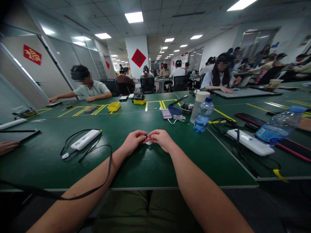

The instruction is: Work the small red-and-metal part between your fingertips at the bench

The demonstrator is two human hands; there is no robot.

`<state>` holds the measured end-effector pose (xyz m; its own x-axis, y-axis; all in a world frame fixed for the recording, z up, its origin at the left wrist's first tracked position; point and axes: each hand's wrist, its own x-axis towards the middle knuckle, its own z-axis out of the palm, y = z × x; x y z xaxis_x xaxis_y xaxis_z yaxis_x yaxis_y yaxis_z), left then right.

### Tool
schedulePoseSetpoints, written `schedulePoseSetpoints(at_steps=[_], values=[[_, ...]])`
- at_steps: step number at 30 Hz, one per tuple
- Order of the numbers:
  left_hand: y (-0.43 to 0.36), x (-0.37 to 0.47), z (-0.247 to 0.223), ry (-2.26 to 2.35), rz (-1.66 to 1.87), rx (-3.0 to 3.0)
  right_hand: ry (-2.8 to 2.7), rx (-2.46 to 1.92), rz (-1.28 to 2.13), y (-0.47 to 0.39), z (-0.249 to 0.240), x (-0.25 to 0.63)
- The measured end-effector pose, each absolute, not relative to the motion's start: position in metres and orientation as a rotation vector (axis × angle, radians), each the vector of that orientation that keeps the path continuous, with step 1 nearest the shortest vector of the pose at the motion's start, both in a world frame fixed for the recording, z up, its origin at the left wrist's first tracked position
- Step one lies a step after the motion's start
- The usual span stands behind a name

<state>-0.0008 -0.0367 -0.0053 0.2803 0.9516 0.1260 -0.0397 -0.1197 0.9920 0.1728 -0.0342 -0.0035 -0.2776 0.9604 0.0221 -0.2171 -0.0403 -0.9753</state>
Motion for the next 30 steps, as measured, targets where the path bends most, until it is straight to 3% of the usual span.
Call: schedulePoseSetpoints(at_steps=[30], values=[[-0.0376, -0.0013, -0.0019, 0.861, 1.033, 1.228, -1.310, -0.919, 1.464, -0.0376, -0.0026, 0.1722]])
